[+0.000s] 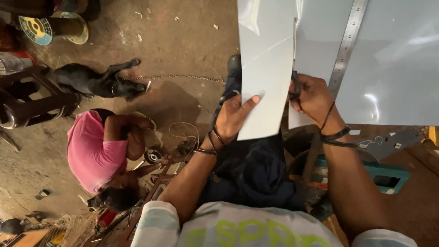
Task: Measuring, marking, and cutting white plastic sheets using a ruler, pen, and scissors.
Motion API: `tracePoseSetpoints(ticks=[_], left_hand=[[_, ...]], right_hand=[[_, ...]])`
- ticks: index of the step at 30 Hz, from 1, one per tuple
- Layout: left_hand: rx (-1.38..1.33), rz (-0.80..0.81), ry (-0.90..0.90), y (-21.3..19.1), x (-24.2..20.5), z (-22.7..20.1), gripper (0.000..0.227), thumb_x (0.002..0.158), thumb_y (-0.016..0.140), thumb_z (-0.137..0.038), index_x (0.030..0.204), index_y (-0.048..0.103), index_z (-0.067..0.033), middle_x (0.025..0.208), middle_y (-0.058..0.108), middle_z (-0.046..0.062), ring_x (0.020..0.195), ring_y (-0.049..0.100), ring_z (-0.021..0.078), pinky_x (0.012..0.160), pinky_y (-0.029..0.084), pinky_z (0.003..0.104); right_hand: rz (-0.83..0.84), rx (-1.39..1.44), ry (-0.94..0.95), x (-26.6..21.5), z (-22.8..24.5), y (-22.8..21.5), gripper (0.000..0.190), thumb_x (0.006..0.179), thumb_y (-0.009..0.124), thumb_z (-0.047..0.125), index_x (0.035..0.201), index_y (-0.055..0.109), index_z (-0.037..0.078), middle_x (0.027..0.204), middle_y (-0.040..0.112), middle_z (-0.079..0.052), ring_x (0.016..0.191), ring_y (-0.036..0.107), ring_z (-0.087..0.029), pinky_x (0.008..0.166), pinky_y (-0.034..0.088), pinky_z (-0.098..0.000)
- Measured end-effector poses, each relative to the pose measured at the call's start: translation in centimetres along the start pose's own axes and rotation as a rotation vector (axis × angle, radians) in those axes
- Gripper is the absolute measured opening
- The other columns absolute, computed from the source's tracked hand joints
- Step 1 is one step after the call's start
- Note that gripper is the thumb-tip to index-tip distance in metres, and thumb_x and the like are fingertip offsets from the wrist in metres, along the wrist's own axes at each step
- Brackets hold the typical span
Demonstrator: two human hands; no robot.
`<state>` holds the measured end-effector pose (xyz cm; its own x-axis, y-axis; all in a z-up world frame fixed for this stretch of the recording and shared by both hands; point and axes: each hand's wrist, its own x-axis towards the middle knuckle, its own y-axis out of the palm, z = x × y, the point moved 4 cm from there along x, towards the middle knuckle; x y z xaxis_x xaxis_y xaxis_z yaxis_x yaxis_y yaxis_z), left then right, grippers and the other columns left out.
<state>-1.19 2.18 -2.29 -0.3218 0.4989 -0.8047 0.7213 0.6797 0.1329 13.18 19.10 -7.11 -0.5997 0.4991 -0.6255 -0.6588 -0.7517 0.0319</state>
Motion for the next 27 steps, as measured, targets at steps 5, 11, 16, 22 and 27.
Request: tracePoseSetpoints(ticks=[5,11,16,22,27], left_hand=[[-0.021,-0.047,-0.018,-0.2,0.8,1.9,0.038,0.087,0.081,-0.038,0.089,0.069,-0.0025,0.064,0.063,0.004,0.054,0.062,0.0094,0.048,0.053,0.021],[0.038,-0.001,0.022,-0.4,1.0,1.2,0.040,0.088,0.080,-0.043,0.087,0.070,-0.0042,0.064,0.062,0.006,0.058,0.061,0.0110,0.049,0.053,0.025],[0.032,-0.013,0.027,-0.4,1.2,1.6,0.039,0.089,0.079,-0.043,0.087,0.070,-0.0047,0.065,0.062,0.005,0.060,0.061,0.0114,0.051,0.053,0.025],[-0.024,-0.025,0.012,0.0,0.5,0.8,0.036,0.089,0.080,-0.040,0.084,0.068,-0.0056,0.062,0.061,0.004,0.055,0.060,0.0092,0.047,0.050,0.021],[0.013,-0.021,0.014,-0.2,1.8,1.6,0.039,0.087,0.080,-0.043,0.083,0.069,-0.0064,0.061,0.061,0.004,0.055,0.060,0.0101,0.047,0.050,0.022]], right_hand=[[0.007,0.021,-0.018,0.7,-0.3,0.1,0.028,0.108,0.062,0.011,0.082,0.061,0.001,0.051,0.052,-0.019,0.032,0.043,-0.017,0.028,0.031,-0.0253],[-0.008,0.070,0.009,0.6,1.9,0.5,0.019,0.105,0.065,0.013,0.090,0.063,0.002,0.064,0.059,-0.019,0.038,0.047,-0.012,0.030,0.034,-0.0231],[-0.011,0.065,0.022,1.0,1.8,0.4,0.021,0.106,0.068,0.019,0.092,0.065,0.003,0.068,0.063,-0.020,0.037,0.049,-0.012,0.029,0.035,-0.0215],[0.013,-0.051,-0.004,2.7,-1.8,-0.6,0.021,0.106,0.065,0.013,0.089,0.065,0.001,0.061,0.058,-0.020,0.037,0.051,-0.017,0.029,0.036,-0.0252],[-0.008,-0.057,-0.014,2.9,-1.6,-0.6,0.023,0.106,0.066,0.014,0.087,0.067,0.002,0.058,0.055,-0.018,0.039,0.054,-0.018,0.032,0.040,-0.0263]])
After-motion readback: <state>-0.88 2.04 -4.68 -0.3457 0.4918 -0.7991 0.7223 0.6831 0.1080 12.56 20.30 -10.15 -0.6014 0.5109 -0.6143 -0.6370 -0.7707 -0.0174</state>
